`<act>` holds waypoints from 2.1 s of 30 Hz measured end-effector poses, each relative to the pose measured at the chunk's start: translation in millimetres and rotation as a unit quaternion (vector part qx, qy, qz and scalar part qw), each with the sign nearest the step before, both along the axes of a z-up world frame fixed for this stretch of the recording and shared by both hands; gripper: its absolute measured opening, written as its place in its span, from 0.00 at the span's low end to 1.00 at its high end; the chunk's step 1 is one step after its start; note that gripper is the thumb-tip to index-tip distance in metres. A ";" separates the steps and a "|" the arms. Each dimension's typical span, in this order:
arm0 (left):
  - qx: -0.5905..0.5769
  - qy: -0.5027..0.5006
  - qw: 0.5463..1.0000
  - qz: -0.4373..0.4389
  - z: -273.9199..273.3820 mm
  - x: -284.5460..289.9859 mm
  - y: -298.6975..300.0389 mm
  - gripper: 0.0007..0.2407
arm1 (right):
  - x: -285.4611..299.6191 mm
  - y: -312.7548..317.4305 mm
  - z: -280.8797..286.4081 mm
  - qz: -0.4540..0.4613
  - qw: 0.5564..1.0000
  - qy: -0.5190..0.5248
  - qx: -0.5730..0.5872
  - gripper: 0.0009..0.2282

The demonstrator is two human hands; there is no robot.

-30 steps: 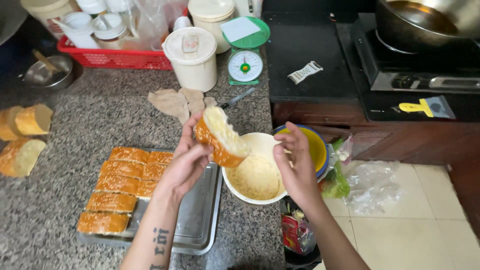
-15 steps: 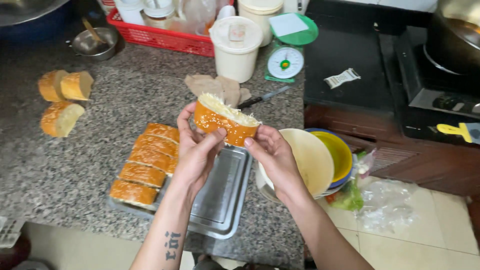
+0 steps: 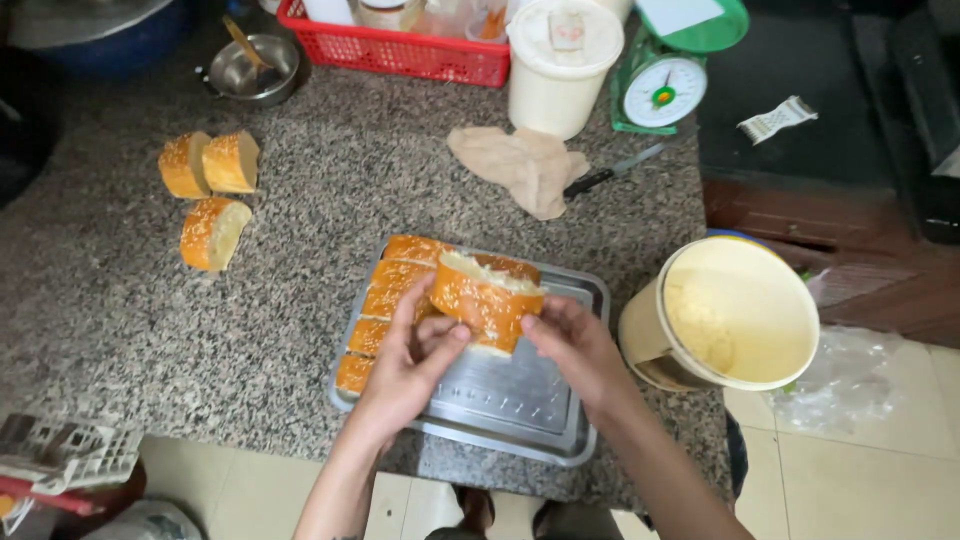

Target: Coating bread rolls with crumbs and arranging them on a tray

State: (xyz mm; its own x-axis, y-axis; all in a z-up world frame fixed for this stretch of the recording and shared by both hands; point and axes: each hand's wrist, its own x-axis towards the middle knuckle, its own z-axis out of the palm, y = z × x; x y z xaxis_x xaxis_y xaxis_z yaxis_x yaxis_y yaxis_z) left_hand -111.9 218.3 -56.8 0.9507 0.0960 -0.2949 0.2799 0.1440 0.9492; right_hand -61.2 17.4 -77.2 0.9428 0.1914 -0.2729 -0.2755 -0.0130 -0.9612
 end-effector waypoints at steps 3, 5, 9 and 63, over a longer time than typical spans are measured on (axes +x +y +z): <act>0.027 0.081 0.996 -0.019 4.9 -28.7 5.1 0.34 | -21.5 14.3 33.8 0.047 0.968 0.190 -0.155 0.13; 0.004 0.091 0.996 -0.016 -22.6 -44.6 8.4 0.34 | -31.7 4.9 -12.9 0.067 0.971 0.186 -0.133 0.14; -0.006 0.190 0.981 -0.037 -68.9 -70.7 7.7 0.34 | -50.2 -15.0 -83.8 0.092 0.967 0.208 -0.115 0.14; -0.107 0.135 0.750 0.639 -147.2 157.9 324.6 0.31 | 77.4 106.8 -6.5 -0.026 0.990 0.085 -0.109 0.11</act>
State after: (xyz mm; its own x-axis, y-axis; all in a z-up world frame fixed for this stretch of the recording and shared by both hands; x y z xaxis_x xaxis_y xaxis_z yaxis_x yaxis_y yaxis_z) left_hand 45.9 542.9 -204.0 0.0250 0.8010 -0.5981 -0.0387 0.5986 0.8001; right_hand 16.2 124.3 -83.8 0.8867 0.0626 -0.4581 -0.4389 -0.1974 -0.8766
